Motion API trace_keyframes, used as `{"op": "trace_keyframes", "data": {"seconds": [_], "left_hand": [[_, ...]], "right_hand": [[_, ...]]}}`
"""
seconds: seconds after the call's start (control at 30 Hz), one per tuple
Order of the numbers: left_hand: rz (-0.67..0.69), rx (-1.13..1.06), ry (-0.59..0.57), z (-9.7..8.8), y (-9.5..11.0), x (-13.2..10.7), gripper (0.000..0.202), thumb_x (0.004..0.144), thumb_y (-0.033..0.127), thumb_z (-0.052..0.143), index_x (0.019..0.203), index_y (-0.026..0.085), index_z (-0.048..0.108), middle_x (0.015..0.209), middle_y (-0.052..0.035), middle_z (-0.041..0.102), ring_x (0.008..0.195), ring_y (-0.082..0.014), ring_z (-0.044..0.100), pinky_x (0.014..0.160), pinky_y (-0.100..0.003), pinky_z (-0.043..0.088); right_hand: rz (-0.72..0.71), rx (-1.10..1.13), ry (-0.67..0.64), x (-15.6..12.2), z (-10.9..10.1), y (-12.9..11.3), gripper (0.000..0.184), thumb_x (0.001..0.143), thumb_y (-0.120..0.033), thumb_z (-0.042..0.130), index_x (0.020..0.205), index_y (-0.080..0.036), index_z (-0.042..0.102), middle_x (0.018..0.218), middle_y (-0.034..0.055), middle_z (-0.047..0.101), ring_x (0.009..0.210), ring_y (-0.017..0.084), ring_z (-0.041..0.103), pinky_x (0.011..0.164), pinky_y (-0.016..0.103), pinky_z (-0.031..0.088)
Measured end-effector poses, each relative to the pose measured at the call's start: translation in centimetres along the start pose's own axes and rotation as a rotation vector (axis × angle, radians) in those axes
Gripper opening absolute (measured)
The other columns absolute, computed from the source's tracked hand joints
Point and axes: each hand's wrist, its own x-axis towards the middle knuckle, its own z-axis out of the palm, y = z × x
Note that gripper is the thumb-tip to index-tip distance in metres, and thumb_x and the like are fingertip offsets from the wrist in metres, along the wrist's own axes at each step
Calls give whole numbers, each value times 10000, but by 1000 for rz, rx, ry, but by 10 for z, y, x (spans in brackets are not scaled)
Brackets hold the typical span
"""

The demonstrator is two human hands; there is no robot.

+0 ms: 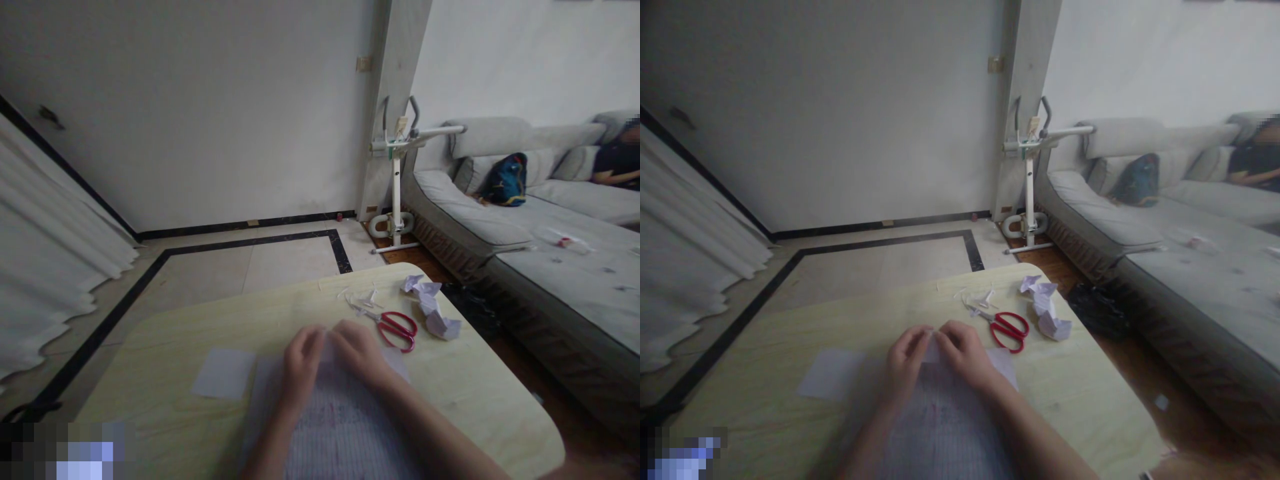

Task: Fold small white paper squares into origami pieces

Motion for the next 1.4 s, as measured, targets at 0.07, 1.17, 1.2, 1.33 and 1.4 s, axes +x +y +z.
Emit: {"op": "trace_keyframes", "data": {"seconds": [0.07,1.17,1.2,1.33,1.4], "left_hand": [[4,-2,17,0,2,0,247,793,367,620,864,140,686,850,-79,728,829,-211,676,763,-291,528],[-12,5,61,-6,12,2,205,762,344,648,738,156,726,737,-35,722,738,-191,646,705,-255,497],[-16,4,70,-7,12,2,206,758,346,651,730,156,724,726,-32,720,729,-190,642,699,-255,494],[-36,6,70,-7,11,2,230,756,367,644,724,150,715,711,-29,704,716,-188,623,683,-255,481],[-60,4,68,-6,10,2,235,757,371,641,727,147,707,704,-25,692,710,-183,612,670,-250,473]], "right_hand": [[-25,-37,6,0,0,1,258,906,-297,482,710,-157,576,660,11,570,624,132,504,579,237,373],[-10,-80,-23,-2,6,7,253,903,-323,499,700,-173,525,641,-10,524,604,124,466,553,234,341],[-15,-87,-34,-3,6,7,264,898,-313,503,673,-174,502,627,-17,504,592,120,449,544,233,327],[-15,-85,-47,-3,7,8,285,886,-288,506,632,-183,433,594,-33,442,563,110,401,522,233,282],[-7,-82,-52,-2,7,7,292,890,-291,495,629,-187,412,591,-33,433,561,111,393,520,236,271]]}}
